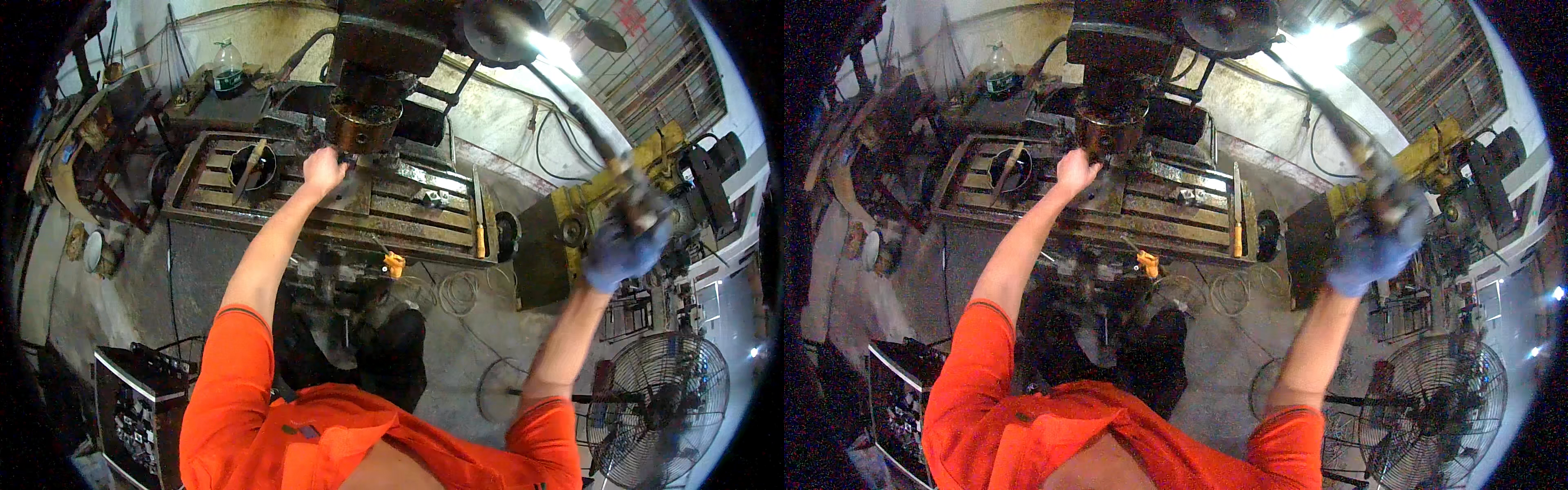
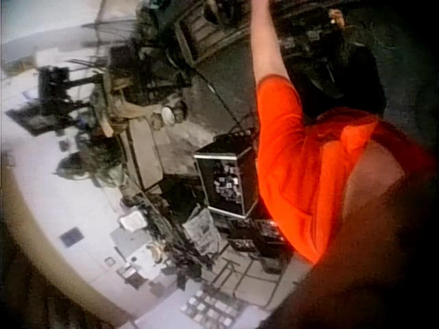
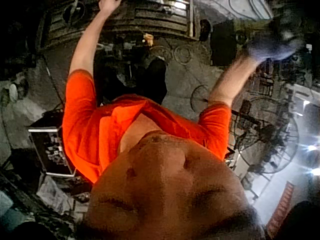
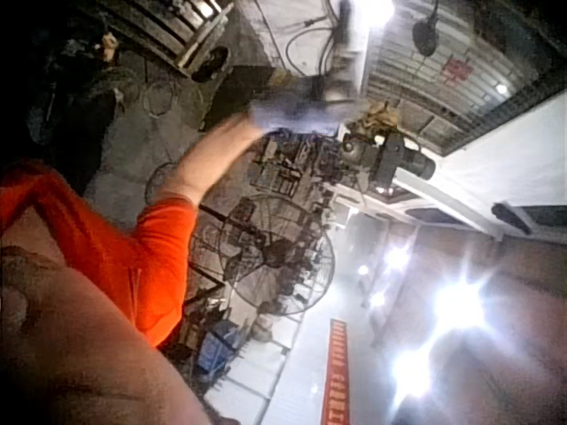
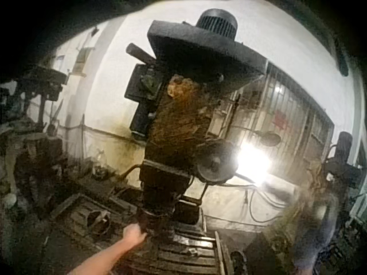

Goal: The person operates a drilling machine to process small metal components, picking them from a container, positioning them on the machine bed, and using a handheld tool to apply pressure during the drilling process.

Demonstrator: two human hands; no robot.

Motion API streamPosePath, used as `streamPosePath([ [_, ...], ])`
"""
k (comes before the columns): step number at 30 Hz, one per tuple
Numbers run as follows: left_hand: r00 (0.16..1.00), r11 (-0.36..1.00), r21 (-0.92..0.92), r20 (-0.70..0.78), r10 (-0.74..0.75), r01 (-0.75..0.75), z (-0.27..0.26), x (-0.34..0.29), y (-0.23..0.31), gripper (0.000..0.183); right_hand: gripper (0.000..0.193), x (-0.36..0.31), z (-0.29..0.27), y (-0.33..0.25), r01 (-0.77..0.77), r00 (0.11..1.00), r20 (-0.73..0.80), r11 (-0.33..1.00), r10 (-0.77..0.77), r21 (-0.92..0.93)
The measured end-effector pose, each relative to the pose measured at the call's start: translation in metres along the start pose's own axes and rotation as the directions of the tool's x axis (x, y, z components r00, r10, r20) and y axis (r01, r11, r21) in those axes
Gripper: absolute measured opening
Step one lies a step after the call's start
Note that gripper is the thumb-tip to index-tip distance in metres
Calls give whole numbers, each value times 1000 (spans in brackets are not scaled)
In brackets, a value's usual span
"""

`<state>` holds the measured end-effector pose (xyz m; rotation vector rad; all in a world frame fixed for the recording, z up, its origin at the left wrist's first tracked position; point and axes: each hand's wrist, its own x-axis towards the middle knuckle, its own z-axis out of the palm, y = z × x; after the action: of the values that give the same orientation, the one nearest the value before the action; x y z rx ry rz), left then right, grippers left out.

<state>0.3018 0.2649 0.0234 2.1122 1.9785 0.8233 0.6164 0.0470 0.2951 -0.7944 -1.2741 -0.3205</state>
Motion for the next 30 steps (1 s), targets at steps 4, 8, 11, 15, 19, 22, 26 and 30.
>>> streamPosePath([
  [4, 999, 1000, -9, 49, 6, -5, -2, -2, 12, 32, 28, -39, 2, 4, 81, 987, 124, 986, -100, 148],
  [8, 997, 999, -43, 76, 18, -15, -11, 0, -3, 35, 17, -26, 20, -8, 36, 995, 81, 970, -57, 240],
  [11, 994, 988, -108, -15, 112, -113, -35, -20, -16, 40, 25, -48, 25, -9, 7, 1000, -20, 960, -2, 280],
  [15, 932, 976, 35, -291, 215, -214, -104, -59, -50, 43, 35, -47, 11, -1, 8, 999, 42, 981, -16, 196],
  [19, 945, 939, 331, -271, 184, -88, -140, -93, -92, 49, 37, -48, 15, -4, -102, 995, 10, 952, 104, 290],
  [22, 966, 916, 360, -111, 232, -179, -126, -96, -125, 47, 36, -41, 16, -3, 3, 999, 33, 965, -12, 262],
  [26, 931, 983, 124, -325, 167, -133, -112, -86, -140, 26, 32, -32, 13, -4, -19, 997, 80, 958, -4, 285],
  [30, 961, 687, -719, -104, -255, 104, -98, -83, -95, 22, 28, -44, 12, 0, -20, 1000, 4, 972, 20, 234],
])
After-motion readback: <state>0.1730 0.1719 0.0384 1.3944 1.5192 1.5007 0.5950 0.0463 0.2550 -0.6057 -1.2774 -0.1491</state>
